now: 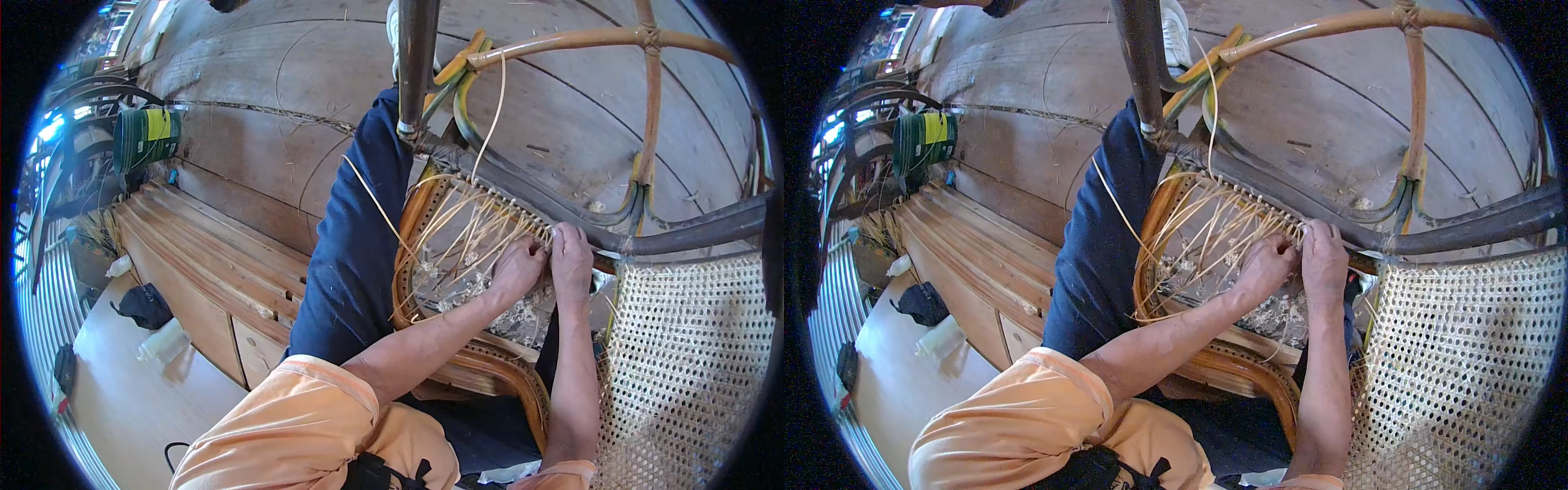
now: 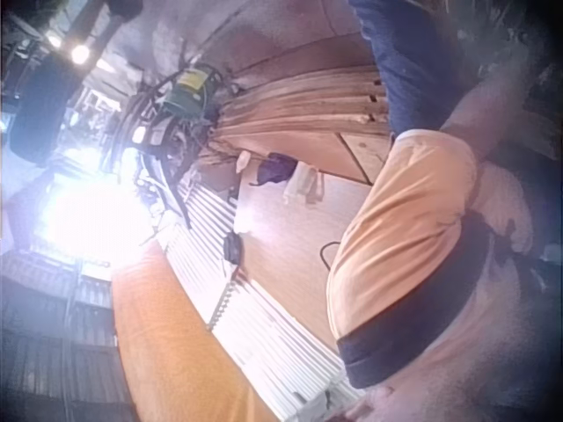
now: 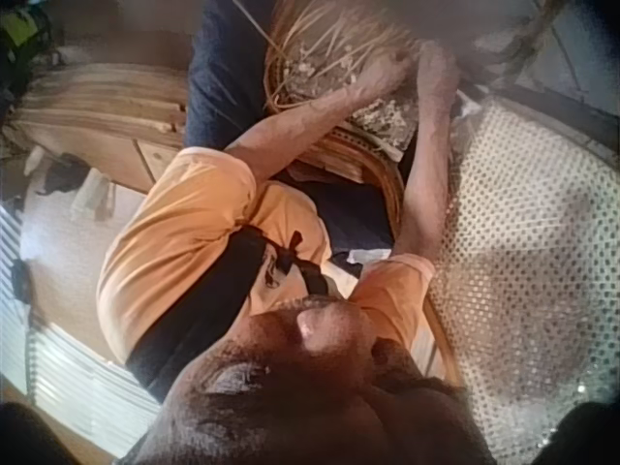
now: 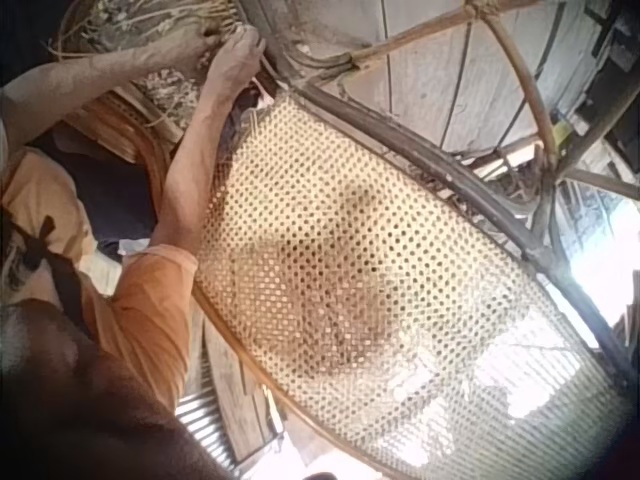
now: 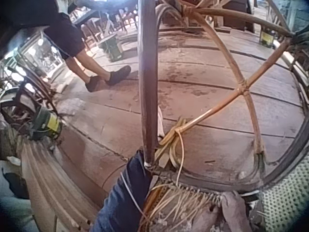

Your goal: Weaving rattan or bamboo strips into the seat and back of a chair frame.

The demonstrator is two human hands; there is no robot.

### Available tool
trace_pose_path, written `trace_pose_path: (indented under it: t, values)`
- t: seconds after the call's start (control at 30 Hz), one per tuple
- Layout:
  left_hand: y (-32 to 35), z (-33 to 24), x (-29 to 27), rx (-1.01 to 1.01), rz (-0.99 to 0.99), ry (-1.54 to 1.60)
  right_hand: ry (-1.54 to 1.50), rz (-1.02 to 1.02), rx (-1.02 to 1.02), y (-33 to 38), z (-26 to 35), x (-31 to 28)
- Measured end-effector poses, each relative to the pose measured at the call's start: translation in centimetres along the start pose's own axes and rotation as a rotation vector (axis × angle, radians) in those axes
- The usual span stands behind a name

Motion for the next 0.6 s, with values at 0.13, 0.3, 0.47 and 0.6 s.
trace_pose_path:
  t: [0.13,0.3,0.47,0.6]
  values:
    - [0.0,0.4,0.0,0.037,-0.039,0.09,0.14,-0.045,-0.005,0.2,0.3,0.9]
    - [0.7,-0.9,-0.9,0.146,-0.076,-0.063,0.233,0.053,0.028,0.3,-0.4,1.0]
    - [2.3,0.8,-2.1,0.16,0.075,-0.356,-0.033,-0.187,0.183,6.2,2.9,-2.2]
    - [6.3,-2.1,-1.8,0.428,0.033,-0.602,-0.529,-0.421,0.612,22.9,4.5,-8.7]
Point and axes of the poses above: each hand's wrist, its own y-axis away from the middle knuckle, its own x-axis out of the palm, z = x × y, the point moved 3 cm from there along -y, towards the middle knuckle, and after that the axes turned 2 degrees about -y, right-handed, at the moved point
